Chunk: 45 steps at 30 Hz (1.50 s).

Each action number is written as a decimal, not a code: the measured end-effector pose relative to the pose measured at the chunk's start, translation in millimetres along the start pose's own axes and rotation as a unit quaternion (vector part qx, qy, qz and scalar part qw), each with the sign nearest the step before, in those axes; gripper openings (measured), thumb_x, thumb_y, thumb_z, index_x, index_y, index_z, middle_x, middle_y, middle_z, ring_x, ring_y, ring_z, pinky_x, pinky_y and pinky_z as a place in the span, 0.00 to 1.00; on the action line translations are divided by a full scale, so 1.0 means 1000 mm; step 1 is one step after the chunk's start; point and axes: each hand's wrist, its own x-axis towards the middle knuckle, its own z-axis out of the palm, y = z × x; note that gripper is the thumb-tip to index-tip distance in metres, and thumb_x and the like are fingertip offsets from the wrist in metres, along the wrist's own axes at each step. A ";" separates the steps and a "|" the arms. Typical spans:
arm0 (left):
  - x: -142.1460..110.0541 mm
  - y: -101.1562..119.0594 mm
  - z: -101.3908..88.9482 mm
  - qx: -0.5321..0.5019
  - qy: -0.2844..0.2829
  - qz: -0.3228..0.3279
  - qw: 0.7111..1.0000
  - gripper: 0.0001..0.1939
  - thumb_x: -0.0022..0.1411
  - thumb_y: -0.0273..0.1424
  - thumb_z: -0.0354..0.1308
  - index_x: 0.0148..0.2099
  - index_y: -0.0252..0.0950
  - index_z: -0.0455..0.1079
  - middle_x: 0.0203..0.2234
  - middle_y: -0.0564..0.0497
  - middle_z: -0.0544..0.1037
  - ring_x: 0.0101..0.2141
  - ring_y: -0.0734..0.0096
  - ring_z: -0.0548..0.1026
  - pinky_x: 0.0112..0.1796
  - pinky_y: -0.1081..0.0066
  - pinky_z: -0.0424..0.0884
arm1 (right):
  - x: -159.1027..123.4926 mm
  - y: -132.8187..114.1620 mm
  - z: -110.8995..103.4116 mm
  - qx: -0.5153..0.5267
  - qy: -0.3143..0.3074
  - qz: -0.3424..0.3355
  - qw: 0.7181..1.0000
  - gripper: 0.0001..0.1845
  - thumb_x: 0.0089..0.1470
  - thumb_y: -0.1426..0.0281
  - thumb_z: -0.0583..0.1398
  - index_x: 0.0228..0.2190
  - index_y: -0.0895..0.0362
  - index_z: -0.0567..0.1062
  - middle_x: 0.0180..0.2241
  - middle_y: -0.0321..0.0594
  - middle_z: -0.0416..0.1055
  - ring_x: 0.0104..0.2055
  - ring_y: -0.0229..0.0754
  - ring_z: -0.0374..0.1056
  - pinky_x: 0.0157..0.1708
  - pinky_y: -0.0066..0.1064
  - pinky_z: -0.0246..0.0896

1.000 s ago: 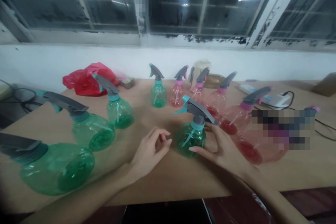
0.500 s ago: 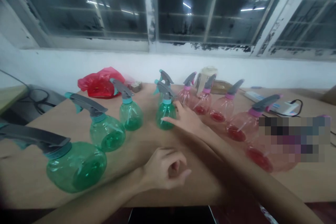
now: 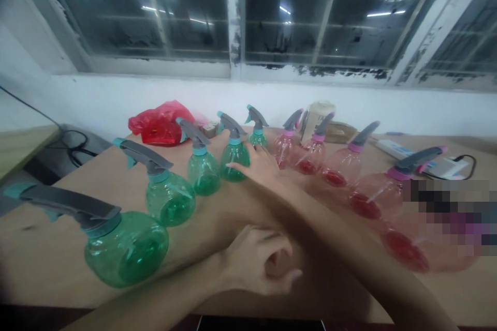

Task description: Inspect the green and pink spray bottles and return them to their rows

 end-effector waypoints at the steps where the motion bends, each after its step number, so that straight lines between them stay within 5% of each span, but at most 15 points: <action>1: 0.000 0.000 0.000 0.003 0.002 -0.003 1.000 0.13 0.50 0.41 0.60 0.27 0.37 0.66 0.16 0.59 0.69 0.19 0.77 0.69 0.21 0.76 0.61 | 0.003 -0.001 0.002 0.004 0.004 0.000 1.000 0.39 0.49 0.44 0.54 0.54 0.57 0.62 0.46 0.55 0.68 0.48 0.60 0.65 0.41 0.48 0.63; 11: 0.003 0.001 -0.010 0.006 -0.034 -0.057 0.998 0.15 0.47 0.42 0.63 0.30 0.37 0.66 0.17 0.60 0.71 0.20 0.76 0.70 0.22 0.75 0.59 | -0.001 0.007 0.007 0.101 0.035 -0.017 0.994 0.42 0.47 0.45 0.56 0.56 0.57 0.60 0.32 0.43 0.70 0.34 0.48 0.68 0.34 0.38 0.63; 16: 0.002 -0.001 -0.011 0.009 -0.042 -0.065 0.997 0.14 0.50 0.42 0.62 0.31 0.37 0.66 0.17 0.60 0.70 0.20 0.76 0.70 0.23 0.74 0.60 | -0.003 0.024 -0.008 0.081 0.105 0.087 0.987 0.29 0.54 0.48 0.52 0.47 0.57 0.69 0.26 0.39 0.71 0.30 0.44 0.69 0.33 0.34 0.61; 22: 0.004 -0.004 -0.012 0.003 -0.047 -0.076 0.996 0.13 0.49 0.40 0.62 0.31 0.37 0.67 0.18 0.60 0.70 0.20 0.77 0.69 0.23 0.74 0.62 | 0.019 0.034 -0.016 -0.011 0.069 0.190 0.979 0.34 0.53 0.44 0.49 0.48 0.56 0.71 0.39 0.50 0.75 0.45 0.55 0.70 0.40 0.42 0.62; 30: 0.005 -0.007 -0.012 -0.009 -0.042 -0.077 0.996 0.12 0.49 0.40 0.61 0.32 0.37 0.67 0.17 0.59 0.70 0.19 0.76 0.69 0.22 0.74 0.61 | 0.027 0.035 -0.010 -0.028 0.004 0.206 0.978 0.43 0.48 0.37 0.45 0.47 0.57 0.71 0.40 0.53 0.75 0.44 0.58 0.70 0.40 0.46 0.62; 37: 0.006 -0.008 -0.015 -0.013 -0.036 -0.066 0.997 0.11 0.51 0.38 0.61 0.33 0.37 0.67 0.17 0.59 0.70 0.19 0.76 0.69 0.22 0.75 0.62 | 0.004 0.038 -0.029 -0.052 -0.021 0.169 0.984 0.41 0.48 0.37 0.45 0.47 0.55 0.72 0.37 0.51 0.75 0.42 0.59 0.71 0.37 0.45 0.63; 45: 0.008 -0.013 -0.016 -0.013 0.034 -0.104 0.994 0.06 0.58 0.34 0.54 0.38 0.37 0.65 0.19 0.58 0.69 0.19 0.77 0.68 0.24 0.75 0.65 | -0.062 0.035 -0.054 -0.029 -0.012 0.166 0.986 0.39 0.48 0.38 0.47 0.50 0.50 0.68 0.26 0.40 0.74 0.30 0.53 0.72 0.30 0.39 0.62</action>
